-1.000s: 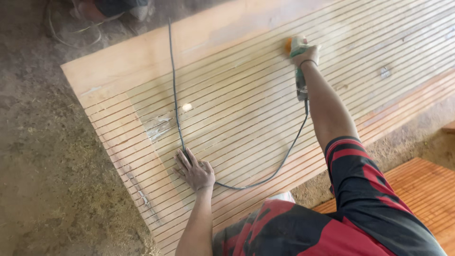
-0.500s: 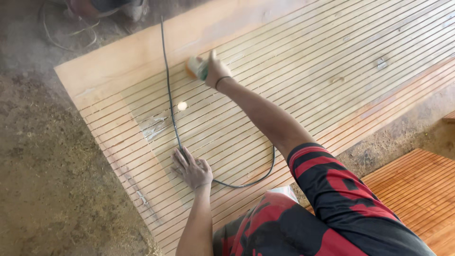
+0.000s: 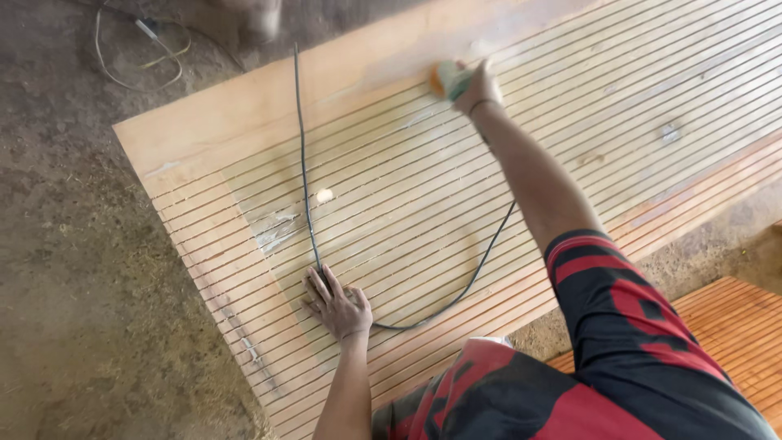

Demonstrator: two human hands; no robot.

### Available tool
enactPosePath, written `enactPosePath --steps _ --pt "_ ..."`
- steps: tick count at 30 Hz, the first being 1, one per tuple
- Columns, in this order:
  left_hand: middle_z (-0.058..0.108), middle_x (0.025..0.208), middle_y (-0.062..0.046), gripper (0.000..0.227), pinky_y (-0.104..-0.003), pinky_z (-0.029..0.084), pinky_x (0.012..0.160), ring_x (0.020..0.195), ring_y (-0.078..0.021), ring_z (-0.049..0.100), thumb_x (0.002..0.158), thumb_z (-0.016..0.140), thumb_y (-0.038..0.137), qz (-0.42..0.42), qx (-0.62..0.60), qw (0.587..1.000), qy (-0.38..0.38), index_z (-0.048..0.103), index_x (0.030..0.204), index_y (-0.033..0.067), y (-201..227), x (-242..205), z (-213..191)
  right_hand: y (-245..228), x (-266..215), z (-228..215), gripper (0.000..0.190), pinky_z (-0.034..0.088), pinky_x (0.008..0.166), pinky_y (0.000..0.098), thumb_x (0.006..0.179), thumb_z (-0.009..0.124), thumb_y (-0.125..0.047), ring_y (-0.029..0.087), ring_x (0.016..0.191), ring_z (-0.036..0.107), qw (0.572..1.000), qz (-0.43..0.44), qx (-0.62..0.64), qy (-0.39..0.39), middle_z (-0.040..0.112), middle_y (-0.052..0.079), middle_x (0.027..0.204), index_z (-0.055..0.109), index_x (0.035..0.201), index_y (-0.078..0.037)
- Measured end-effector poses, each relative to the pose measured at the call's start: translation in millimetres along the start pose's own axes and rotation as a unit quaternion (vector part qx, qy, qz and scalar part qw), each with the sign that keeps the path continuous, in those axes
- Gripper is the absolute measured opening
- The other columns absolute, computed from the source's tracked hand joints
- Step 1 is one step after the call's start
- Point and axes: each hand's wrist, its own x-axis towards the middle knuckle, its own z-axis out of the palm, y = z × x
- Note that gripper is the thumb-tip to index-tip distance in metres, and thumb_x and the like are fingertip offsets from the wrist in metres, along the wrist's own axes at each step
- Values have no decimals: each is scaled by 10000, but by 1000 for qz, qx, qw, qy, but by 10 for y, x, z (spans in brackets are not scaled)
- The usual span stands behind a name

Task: The person uses an electric sander to smooth the surface of a large wooden panel. They move the sander back and forth across the wood, generating sawdust, while another person briefly assists by holding the panel steady.

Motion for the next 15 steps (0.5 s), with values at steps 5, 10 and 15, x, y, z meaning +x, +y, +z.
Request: enactPosePath --steps 5,10,15 --pt "175 1716 -167 747 -667 80 1220 1580 -379 161 926 430 365 9 16 1000 16 322 1611 86 -13 -21 -3 -475 124 -237 719 433 1113 509 960 312 -648 314 1255 585 982 -1 160 103 614 27 1404 628 1299 -98" --pt "186 1706 -174 759 -671 91 1209 1573 -390 167 906 448 365 0 13 1000 1 330 1601 84 3 -31 7 -676 141 -380 576 444 1150 473 988 423 -564 292 1313 553 984 -78 -18 160 603 51 1454 573 1320 -117" --pt "184 1710 -177 756 -664 94 1223 1580 -390 170 911 448 355 10 16 1000 13 323 1603 77 -13 -32 -5 36 87 96 729 446 1141 513 1014 229 -599 351 1335 536 988 -64 141 2 494 102 1535 465 1445 -60"
